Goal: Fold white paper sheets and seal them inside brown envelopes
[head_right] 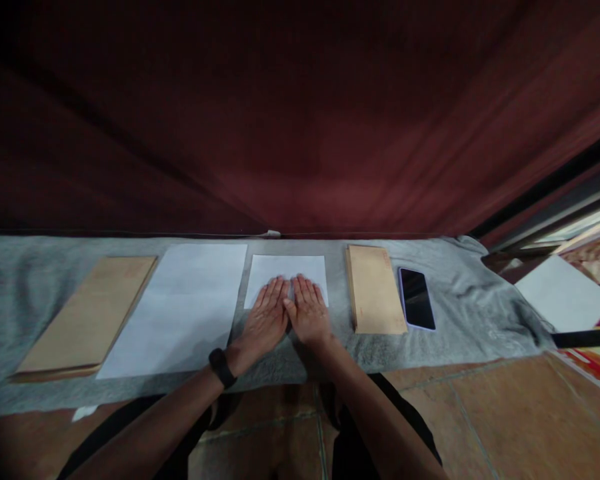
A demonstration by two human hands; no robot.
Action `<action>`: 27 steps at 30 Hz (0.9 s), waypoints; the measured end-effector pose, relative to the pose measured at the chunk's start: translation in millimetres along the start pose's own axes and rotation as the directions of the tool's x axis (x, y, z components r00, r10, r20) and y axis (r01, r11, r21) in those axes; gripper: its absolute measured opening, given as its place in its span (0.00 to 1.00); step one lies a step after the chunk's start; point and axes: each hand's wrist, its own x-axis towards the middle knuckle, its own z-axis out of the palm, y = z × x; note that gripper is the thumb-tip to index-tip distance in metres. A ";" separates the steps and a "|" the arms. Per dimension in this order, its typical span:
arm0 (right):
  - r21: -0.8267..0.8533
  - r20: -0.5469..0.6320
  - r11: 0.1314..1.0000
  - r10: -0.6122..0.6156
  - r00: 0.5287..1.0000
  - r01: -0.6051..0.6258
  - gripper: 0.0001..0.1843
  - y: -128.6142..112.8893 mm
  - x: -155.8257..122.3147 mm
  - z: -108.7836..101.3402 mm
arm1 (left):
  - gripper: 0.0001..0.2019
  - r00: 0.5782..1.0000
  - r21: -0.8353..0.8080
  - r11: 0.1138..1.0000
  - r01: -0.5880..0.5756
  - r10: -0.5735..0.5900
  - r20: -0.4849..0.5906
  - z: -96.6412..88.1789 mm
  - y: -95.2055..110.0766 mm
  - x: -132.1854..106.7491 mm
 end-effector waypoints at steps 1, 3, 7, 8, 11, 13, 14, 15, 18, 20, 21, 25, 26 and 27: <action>-0.021 -0.007 1.000 0.001 1.000 -0.001 0.31 2.9 -1.9 -0.4 | 0.28 1.000 -0.002 1.000 0.009 -0.009 -0.004 -1.3 -1.7 -1.3; -0.061 -0.022 0.998 0.009 1.000 -0.010 0.31 9.7 -4.8 -2.0 | 0.29 0.999 -0.009 0.999 0.031 -0.031 -0.011 -3.6 -4.4 -4.3; -0.120 -0.054 0.990 0.061 0.997 -0.067 0.32 21.7 -9.4 -5.0 | 0.34 0.996 -0.022 0.996 0.088 -0.089 -0.031 -5.9 -8.6 -11.8; -0.130 -0.063 0.988 0.076 0.995 -0.084 0.32 24.0 -10.6 -5.3 | 0.35 0.995 -0.026 0.995 0.095 -0.096 -0.037 -6.3 -9.8 -13.9; -0.152 -0.078 0.980 0.114 0.990 -0.125 0.32 29.2 -14.9 -5.3 | 0.37 0.993 -0.031 0.994 0.102 -0.104 -0.051 -7.9 -13.5 -19.9; -0.163 -0.081 0.975 0.138 0.987 -0.149 0.31 32.0 -17.9 -5.1 | 0.39 0.993 -0.031 0.994 0.106 -0.108 -0.053 -9.3 -16.0 -23.5; -0.166 -0.082 0.973 0.149 0.985 -0.161 0.31 33.2 -19.3 -5.2 | 0.40 0.992 -0.029 0.993 0.111 -0.112 -0.051 -10.1 -17.1 -24.9; -0.168 -0.084 0.970 0.161 0.983 -0.174 0.31 34.3 -20.4 -5.7 | 0.41 0.992 -0.028 0.993 0.116 -0.118 -0.049 -11.1 -18.1 -26.2; -0.166 -0.099 0.963 0.198 0.975 -0.212 0.31 35.4 -21.5 -10.8 | 0.42 0.988 -0.019 0.990 0.139 -0.140 -0.057 -15.5 -18.6 -27.9; -0.153 -0.105 0.965 0.200 0.974 -0.215 0.31 32.8 -20.0 -17.2 | 0.40 0.988 -0.009 0.990 0.137 -0.138 -0.067 -19.7 -15.9 -27.9; -0.138 -0.097 0.971 0.184 0.978 -0.196 0.31 30.0 -19.0 -20.6 | 0.38 0.991 -0.009 0.993 0.114 -0.114 -0.065 -21.7 -13.4 -27.9; -0.006 0.024 1.000 0.007 1.000 -0.007 0.31 10.6 -18.7 -28.3 | 0.31 0.997 -0.048 0.996 -0.072 0.072 -0.001 -24.4 0.4 -31.3; 0.028 0.057 0.999 -0.042 0.997 0.041 0.30 5.3 -20.2 -27.9 | 0.30 0.995 -0.055 0.993 -0.101 0.102 0.015 -23.3 3.6 -33.1; 0.053 0.082 0.996 -0.080 0.993 0.076 0.30 0.7 -22.3 -26.7 | 0.29 0.993 -0.057 0.992 -0.116 0.118 0.026 -21.8 6.0 -35.1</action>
